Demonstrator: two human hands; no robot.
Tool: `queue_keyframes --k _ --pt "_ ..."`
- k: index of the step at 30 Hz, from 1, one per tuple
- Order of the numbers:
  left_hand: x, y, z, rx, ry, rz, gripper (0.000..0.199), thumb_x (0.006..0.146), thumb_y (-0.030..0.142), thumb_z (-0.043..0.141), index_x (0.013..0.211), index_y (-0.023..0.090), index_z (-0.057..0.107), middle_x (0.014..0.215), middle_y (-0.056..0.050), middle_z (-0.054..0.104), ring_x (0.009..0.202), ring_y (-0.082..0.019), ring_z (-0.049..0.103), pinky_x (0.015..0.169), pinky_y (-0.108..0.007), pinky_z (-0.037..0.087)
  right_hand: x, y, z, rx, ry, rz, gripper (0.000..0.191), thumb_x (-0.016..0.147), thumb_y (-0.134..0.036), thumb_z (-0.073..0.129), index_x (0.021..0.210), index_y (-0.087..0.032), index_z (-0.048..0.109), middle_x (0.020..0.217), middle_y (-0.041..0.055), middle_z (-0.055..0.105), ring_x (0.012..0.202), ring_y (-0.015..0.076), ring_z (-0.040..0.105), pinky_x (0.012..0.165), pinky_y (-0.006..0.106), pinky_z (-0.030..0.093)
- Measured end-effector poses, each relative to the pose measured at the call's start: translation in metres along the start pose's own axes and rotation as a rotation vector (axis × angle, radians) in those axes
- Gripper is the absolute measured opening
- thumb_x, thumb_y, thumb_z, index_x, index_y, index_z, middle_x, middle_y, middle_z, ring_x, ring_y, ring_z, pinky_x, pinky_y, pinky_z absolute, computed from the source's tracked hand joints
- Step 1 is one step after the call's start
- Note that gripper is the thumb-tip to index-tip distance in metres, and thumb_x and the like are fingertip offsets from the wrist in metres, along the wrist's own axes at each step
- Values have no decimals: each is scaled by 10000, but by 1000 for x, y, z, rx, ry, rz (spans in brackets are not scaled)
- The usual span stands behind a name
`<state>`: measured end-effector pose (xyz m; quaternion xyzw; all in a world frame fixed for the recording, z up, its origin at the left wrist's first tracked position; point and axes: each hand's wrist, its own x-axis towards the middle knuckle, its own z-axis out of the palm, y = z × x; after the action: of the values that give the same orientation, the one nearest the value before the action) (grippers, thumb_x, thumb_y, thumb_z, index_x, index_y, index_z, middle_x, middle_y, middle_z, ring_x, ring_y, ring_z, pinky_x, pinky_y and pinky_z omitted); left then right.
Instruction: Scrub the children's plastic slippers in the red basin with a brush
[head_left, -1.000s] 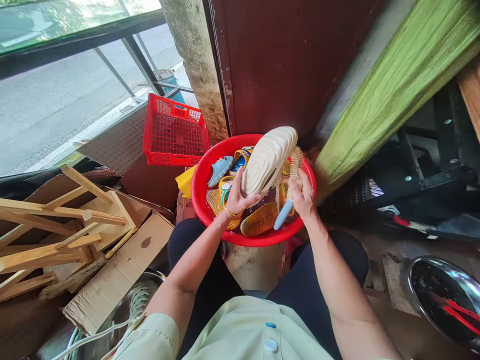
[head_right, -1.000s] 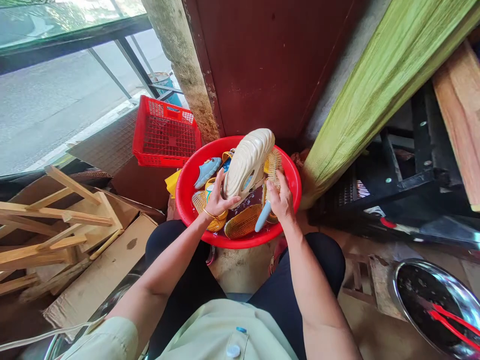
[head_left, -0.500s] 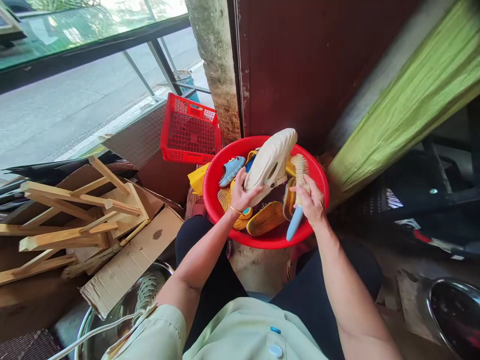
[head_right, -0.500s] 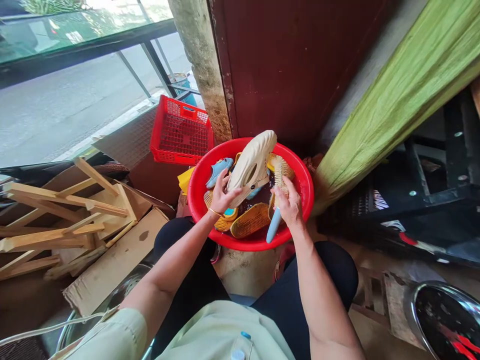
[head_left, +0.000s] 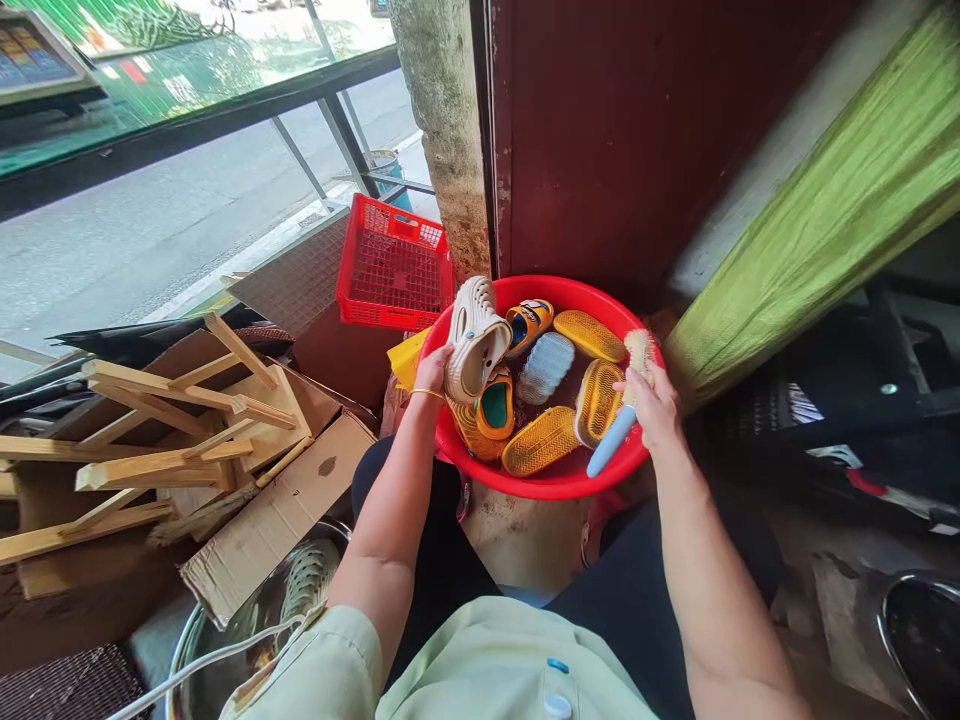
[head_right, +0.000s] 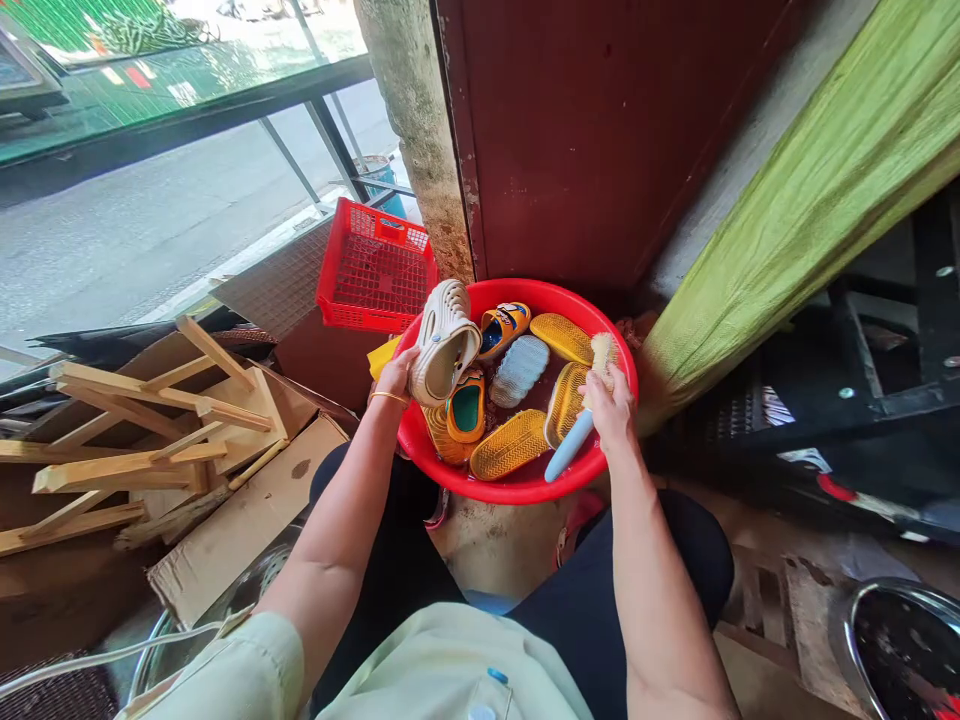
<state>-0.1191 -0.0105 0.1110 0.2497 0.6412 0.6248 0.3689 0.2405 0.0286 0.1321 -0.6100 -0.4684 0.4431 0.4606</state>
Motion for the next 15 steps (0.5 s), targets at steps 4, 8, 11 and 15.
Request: queue_keyframes --k 4,8,11,15 --pt "-5 3 -5 314 277 309 494 812 286 645 1286 150 642 1296 -138 687 1286 -288 609 1160 -448 434 5 2 -5 31 -1 135 841 829 -450 732 1552 -148 428 873 70 752 588 179 684 482 280 568" --pt "-41 0 12 501 96 637 426 901 327 587 1305 198 633 1384 -121 640 1360 -285 537 1217 -457 356 0 -3 -6 44 -81 208 791 842 -470 724 1524 -170 459 850 55 758 453 133 601 412 251 508" --pt "-77 -23 44 586 -397 595 362 968 393 517 1243 214 670 1218 -122 711 1158 -271 660 1082 -422 486 -4 -10 -6 62 -107 242 775 844 -467 709 1516 -168 464 789 38 756 398 119 548 366 233 466" --pt "-114 -66 85 877 -820 466 592 820 531 733 1325 237 639 1297 -151 666 1198 -362 637 1073 -489 474 -6 -14 -7 82 -109 228 697 835 -467 712 1447 -180 542 756 22 750 422 111 564 395 218 491"
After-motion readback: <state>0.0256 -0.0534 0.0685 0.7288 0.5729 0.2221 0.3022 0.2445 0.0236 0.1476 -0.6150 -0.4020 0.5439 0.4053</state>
